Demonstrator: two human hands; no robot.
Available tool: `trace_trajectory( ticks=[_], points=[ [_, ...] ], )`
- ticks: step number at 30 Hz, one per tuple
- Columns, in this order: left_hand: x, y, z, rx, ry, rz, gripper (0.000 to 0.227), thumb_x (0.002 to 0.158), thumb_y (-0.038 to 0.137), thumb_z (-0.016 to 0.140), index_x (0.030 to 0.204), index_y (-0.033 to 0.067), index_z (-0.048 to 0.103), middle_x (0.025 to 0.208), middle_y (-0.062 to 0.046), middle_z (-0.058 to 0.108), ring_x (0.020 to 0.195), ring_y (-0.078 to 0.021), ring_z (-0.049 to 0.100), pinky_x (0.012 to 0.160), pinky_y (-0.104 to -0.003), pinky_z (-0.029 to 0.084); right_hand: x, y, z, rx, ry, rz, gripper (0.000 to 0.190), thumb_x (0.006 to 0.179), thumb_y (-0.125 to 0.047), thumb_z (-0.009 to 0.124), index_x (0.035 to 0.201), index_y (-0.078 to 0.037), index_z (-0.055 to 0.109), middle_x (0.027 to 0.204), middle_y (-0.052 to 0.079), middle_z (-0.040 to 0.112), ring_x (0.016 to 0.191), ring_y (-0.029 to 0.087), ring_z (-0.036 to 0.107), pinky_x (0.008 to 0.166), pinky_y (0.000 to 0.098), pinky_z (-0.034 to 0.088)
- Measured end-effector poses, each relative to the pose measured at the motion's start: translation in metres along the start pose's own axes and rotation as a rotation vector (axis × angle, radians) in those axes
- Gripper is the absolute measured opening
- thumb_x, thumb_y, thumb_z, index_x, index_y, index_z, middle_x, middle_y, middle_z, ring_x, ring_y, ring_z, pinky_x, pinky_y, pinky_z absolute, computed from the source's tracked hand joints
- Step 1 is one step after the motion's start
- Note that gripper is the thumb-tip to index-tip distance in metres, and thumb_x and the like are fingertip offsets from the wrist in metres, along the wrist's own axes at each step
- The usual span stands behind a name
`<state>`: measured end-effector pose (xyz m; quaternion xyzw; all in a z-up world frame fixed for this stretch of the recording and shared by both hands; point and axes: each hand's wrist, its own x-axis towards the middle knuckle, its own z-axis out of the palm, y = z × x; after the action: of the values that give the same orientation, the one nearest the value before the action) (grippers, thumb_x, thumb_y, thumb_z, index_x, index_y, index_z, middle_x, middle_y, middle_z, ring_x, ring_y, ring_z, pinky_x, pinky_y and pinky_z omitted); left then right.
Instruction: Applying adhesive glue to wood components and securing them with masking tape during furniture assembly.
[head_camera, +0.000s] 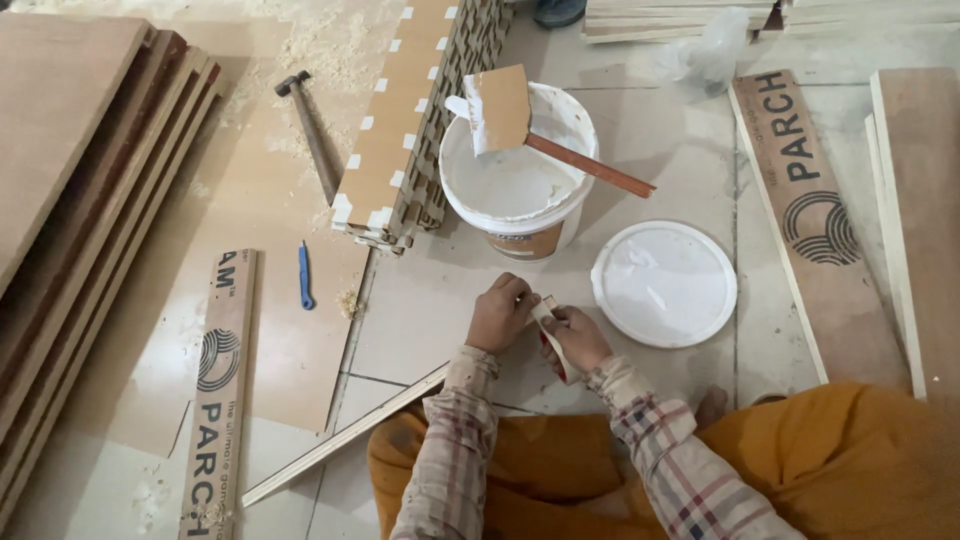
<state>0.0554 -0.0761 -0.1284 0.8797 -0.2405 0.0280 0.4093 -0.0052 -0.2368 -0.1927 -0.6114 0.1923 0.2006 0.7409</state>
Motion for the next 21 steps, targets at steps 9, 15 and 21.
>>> trace_trajectory(
  ticks=[9, 15, 21],
  points=[
    [0.011, -0.010, 0.004, -0.033, -0.090, -0.156, 0.020, 0.092, 0.023, 0.072, 0.088, 0.0031, 0.068, 0.084, -0.014, 0.065, 0.073, -0.0345, 0.065, 0.067, -0.045, 0.052, -0.012, -0.013, 0.005, -0.043, 0.033, -0.035, 0.034, 0.100, -0.030, 0.057, 0.115, 0.000, 0.056, 0.065, 0.014, 0.063, 0.045, 0.021, 0.057, 0.042, 0.0375, 0.049],
    [0.025, -0.082, 0.035, -0.100, -0.456, -0.562, 0.037, 0.088, 0.035, 0.077, 0.109, 0.0056, 0.073, 0.095, -0.016, 0.074, 0.088, -0.0318, 0.072, 0.079, -0.042, 0.056, -0.007, -0.004, 0.002, -0.074, 0.015, -0.076, 0.033, 0.101, -0.031, 0.057, 0.110, 0.000, 0.055, 0.066, 0.014, 0.064, 0.046, 0.020, 0.059, 0.043, 0.0372, 0.051],
    [0.001, -0.052, 0.013, -0.113, -0.306, -0.023, 0.034, 0.088, 0.021, 0.065, 0.118, 0.0065, 0.074, 0.107, -0.019, 0.076, 0.099, -0.0348, 0.075, 0.089, -0.043, 0.059, -0.005, -0.005, 0.002, -0.042, 0.016, -0.062, 0.031, 0.101, -0.030, 0.057, 0.109, 0.000, 0.057, 0.066, 0.012, 0.063, 0.045, 0.020, 0.057, 0.041, 0.0369, 0.048]
  ],
)
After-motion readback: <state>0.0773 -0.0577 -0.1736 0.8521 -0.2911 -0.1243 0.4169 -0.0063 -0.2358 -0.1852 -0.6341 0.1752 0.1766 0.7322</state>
